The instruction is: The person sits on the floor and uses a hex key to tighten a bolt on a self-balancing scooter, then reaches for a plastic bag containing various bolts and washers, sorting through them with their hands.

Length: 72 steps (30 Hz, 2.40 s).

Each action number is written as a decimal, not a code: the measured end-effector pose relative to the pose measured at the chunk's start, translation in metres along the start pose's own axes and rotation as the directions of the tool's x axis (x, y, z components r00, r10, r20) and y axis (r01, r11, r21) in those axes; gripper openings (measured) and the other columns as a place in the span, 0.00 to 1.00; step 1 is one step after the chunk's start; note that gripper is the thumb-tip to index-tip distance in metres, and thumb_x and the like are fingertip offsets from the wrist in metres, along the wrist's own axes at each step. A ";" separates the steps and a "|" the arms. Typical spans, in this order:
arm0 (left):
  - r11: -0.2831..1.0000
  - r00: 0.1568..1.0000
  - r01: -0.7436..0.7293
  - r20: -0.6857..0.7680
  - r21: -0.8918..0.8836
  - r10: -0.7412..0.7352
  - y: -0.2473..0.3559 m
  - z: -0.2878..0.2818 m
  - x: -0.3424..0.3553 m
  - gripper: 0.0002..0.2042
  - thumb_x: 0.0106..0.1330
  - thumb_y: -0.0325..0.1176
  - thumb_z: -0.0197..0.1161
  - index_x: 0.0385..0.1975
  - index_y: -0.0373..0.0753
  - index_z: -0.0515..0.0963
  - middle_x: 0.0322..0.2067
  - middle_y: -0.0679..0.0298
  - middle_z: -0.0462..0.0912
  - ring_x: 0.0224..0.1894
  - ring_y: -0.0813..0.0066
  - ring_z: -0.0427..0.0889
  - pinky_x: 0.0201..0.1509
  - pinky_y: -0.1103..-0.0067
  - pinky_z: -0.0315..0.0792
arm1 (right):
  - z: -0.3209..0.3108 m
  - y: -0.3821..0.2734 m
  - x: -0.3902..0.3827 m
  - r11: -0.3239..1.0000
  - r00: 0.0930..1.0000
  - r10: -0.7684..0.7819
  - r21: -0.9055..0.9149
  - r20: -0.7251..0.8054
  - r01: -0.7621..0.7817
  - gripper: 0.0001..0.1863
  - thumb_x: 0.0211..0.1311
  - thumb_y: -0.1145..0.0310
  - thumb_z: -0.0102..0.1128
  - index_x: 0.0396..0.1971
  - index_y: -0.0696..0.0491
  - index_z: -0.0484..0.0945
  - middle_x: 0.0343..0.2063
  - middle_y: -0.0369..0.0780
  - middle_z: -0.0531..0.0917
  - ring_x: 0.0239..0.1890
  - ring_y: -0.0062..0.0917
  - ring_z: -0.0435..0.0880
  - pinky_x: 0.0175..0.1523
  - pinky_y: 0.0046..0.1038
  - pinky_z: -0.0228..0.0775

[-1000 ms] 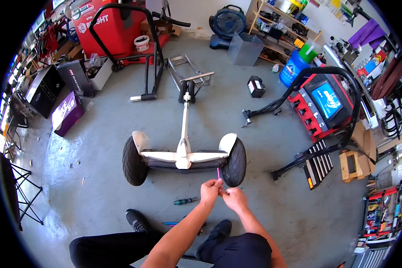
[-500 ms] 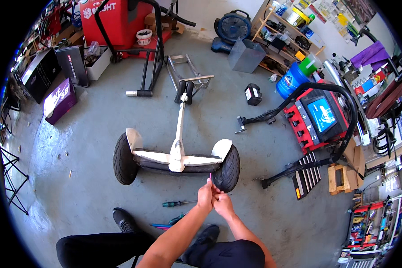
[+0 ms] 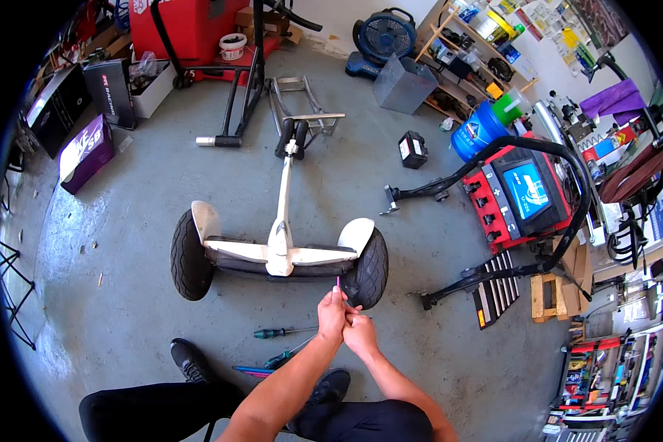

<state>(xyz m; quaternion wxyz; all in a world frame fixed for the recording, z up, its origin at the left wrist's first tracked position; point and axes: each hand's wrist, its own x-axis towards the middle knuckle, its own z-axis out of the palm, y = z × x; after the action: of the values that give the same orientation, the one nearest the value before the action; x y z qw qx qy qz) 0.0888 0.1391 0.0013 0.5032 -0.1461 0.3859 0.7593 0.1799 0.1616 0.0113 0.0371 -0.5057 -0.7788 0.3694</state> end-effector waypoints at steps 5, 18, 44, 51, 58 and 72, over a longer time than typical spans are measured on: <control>0.983 0.999 -0.042 -0.025 0.176 0.048 -0.004 -0.003 0.015 0.16 0.81 0.43 0.52 0.33 0.38 0.73 0.19 0.63 0.75 0.20 0.71 0.77 0.30 0.71 0.79 | 0.015 0.024 0.003 0.775 0.979 0.075 0.607 0.190 -0.177 0.18 0.69 0.63 0.61 0.21 0.58 0.80 0.15 0.34 0.76 0.22 0.17 0.72 0.27 0.29 0.64; 0.929 0.986 0.159 -0.098 0.333 -0.134 0.026 -0.001 0.028 0.18 0.81 0.47 0.49 0.31 0.40 0.72 0.17 0.69 0.67 0.18 0.73 0.69 0.26 0.73 0.73 | -0.011 -0.025 0.008 0.992 0.994 0.003 -0.125 0.108 0.011 0.25 0.66 0.46 0.58 0.22 0.52 0.85 0.25 0.48 0.85 0.29 0.45 0.86 0.36 0.44 0.74; 0.916 0.966 0.118 0.172 0.383 -0.196 0.048 -0.019 0.039 0.13 0.81 0.43 0.52 0.39 0.42 0.77 0.27 0.70 0.76 0.29 0.78 0.75 0.36 0.77 0.71 | 0.012 0.006 -0.013 0.821 0.997 -0.070 0.567 -0.012 0.064 0.15 0.72 0.63 0.64 0.28 0.57 0.78 0.18 0.30 0.75 0.22 0.14 0.67 0.26 0.23 0.58; 0.838 0.971 0.107 0.127 0.535 -0.205 0.061 -0.010 0.035 0.12 0.78 0.41 0.57 0.47 0.42 0.83 0.32 0.70 0.82 0.35 0.80 0.79 0.41 0.79 0.72 | 0.000 -0.005 -0.014 0.860 0.990 -0.084 0.494 -0.109 0.128 0.13 0.69 0.63 0.66 0.30 0.59 0.80 0.19 0.39 0.78 0.21 0.19 0.73 0.27 0.27 0.65; 0.837 0.932 0.116 0.234 0.535 -0.278 0.064 -0.025 0.037 0.12 0.80 0.40 0.54 0.46 0.39 0.81 0.34 0.66 0.85 0.35 0.77 0.82 0.41 0.79 0.75 | 0.003 0.003 -0.022 0.902 0.989 -0.078 0.413 -0.124 0.123 0.12 0.66 0.64 0.68 0.31 0.58 0.82 0.19 0.43 0.81 0.20 0.30 0.79 0.28 0.33 0.69; 0.708 0.954 -0.253 0.290 0.659 0.071 0.084 -0.035 -0.016 0.10 0.76 0.32 0.60 0.44 0.31 0.82 0.40 0.59 0.87 0.44 0.72 0.86 0.48 0.74 0.81 | -0.013 -0.012 -0.022 0.943 0.936 -0.272 0.130 -0.222 0.305 0.11 0.61 0.67 0.70 0.42 0.53 0.85 0.26 0.38 0.81 0.27 0.35 0.83 0.33 0.33 0.76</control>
<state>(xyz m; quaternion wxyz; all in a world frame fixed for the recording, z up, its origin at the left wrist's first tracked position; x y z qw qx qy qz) 0.0169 0.0867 0.0252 0.4955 0.1801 0.5869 0.6145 0.1872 0.1475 0.0348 0.2106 -0.4155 -0.8043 0.3689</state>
